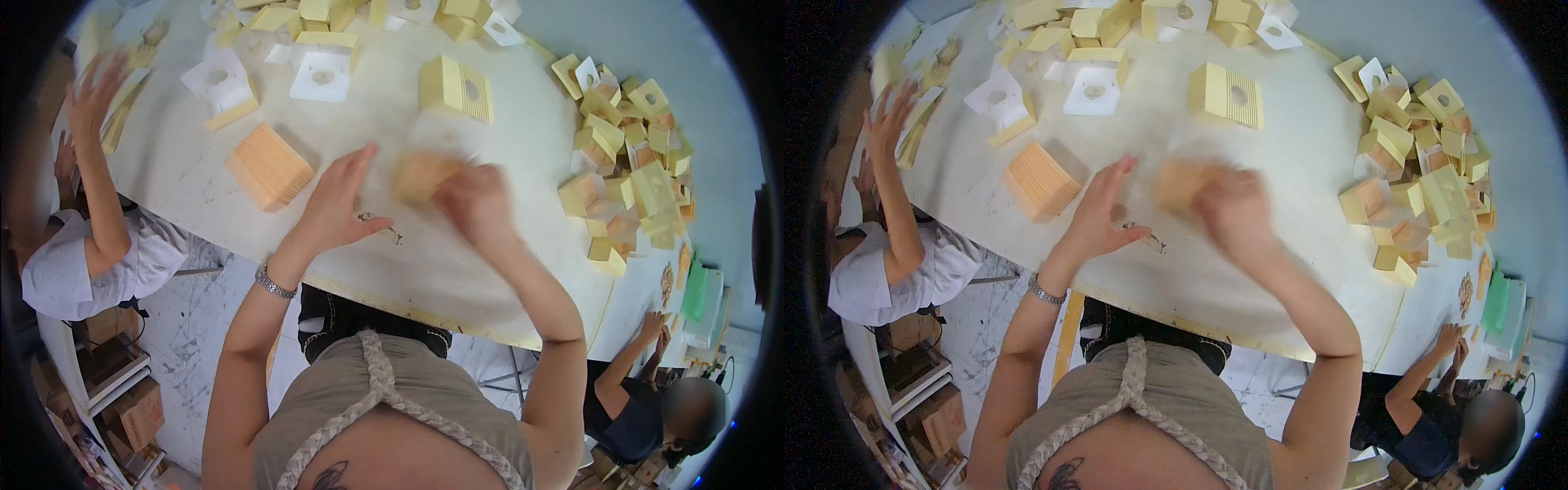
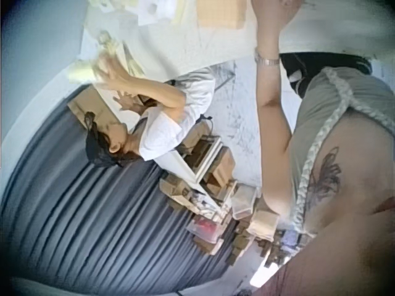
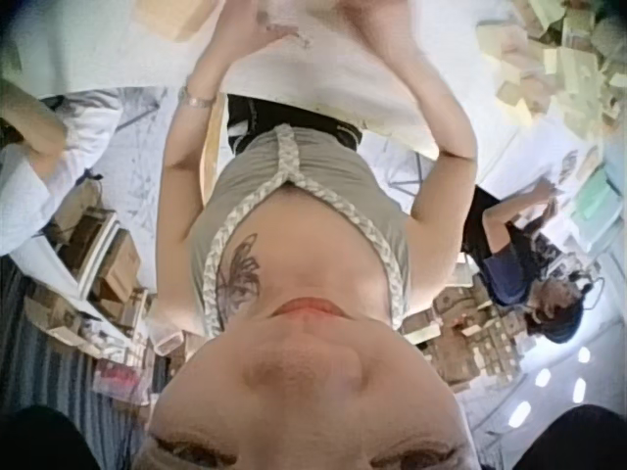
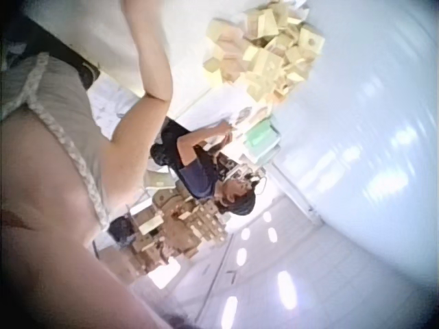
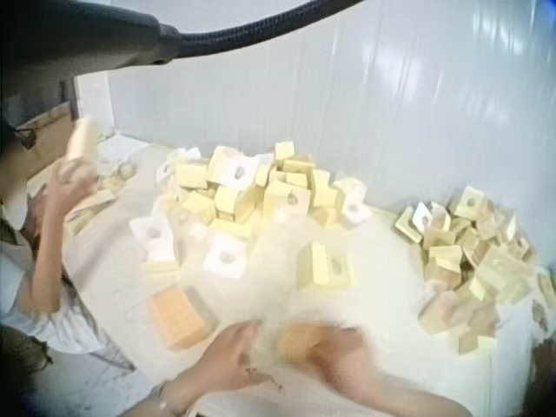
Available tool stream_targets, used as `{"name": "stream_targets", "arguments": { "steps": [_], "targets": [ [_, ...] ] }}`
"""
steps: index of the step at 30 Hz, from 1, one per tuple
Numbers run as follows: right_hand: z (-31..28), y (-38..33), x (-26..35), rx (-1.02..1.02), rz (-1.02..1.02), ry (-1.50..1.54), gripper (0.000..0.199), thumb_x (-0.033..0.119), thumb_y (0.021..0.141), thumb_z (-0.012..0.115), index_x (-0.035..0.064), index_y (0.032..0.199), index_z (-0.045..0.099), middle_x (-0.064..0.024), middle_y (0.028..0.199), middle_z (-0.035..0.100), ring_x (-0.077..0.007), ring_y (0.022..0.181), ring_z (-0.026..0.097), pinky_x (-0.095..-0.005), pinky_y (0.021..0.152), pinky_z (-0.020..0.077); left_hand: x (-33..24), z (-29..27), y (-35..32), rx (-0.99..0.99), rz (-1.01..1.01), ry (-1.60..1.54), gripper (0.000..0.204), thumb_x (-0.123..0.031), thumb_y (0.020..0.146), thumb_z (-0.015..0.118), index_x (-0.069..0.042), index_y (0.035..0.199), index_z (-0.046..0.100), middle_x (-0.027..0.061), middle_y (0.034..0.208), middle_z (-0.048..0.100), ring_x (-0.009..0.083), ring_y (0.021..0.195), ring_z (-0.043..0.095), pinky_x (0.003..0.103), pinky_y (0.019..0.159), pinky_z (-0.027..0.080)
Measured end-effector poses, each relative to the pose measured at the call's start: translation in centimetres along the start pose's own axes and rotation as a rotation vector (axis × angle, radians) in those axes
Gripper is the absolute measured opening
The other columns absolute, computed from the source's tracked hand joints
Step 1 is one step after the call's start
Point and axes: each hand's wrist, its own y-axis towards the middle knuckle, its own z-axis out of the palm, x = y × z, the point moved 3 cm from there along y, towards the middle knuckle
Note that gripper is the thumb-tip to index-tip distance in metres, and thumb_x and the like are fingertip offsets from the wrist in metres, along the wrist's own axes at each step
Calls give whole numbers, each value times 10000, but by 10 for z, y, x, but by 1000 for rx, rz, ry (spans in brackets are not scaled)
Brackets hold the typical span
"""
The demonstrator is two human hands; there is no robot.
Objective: The person assembles small paper boxes by folding flat pieces and inserting them into white cardboard frames. They repeatedly pick up pieces, fold them, and place them into frames on a white table. Other workers are visible in the background performing similar tasks.
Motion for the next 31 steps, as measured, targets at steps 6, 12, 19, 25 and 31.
{"name": "stream_targets", "arguments": {
  "steps": [6,12,19,25,31],
  "targets": [
    [-21,30,-67,-147,257,-517,695,149,729,762,94,1341,436,-184,1386,420,-329,1173,480,-486,905,407,5,1,3,-33,-92,-173,947,-229,749,805,-36,1498,258,176,1451,394,317,1290,453,402,1066,391],
    [8,78,-36,-144,-196,-419,194,91,788,669,74,980,664,-95,1097,661,-262,1051,599,-419,888,454,-6,-2,0,-308,125,201,907,-168,746,810,-36,1473,284,155,1446,411,322,1286,472,404,1042,414],
    [-23,133,88,541,2,185,259,264,775,723,11,812,687,-93,858,696,-215,849,667,-364,767,502,-9,12,8,-216,-118,-109,906,-321,626,875,-32,1360,431,158,1244,527,355,1185,503,431,979,440],
    [132,182,106,648,232,437,380,228,758,783,-22,1030,691,-93,796,676,-194,736,646,-326,663,503,-9,36,10,-75,47,177,815,-275,643,865,25,1261,427,200,1179,533,392,1112,515,463,927,414],
    [145,176,94,1136,565,898,523,175,807,719,68,1296,569,-183,1187,620,-218,1095,599,-352,915,467,-2,28,11,36,-176,13,888,-374,720,812,-49,1412,359,179,1411,442,375,1338,363,432,1122,287]
  ]
}}
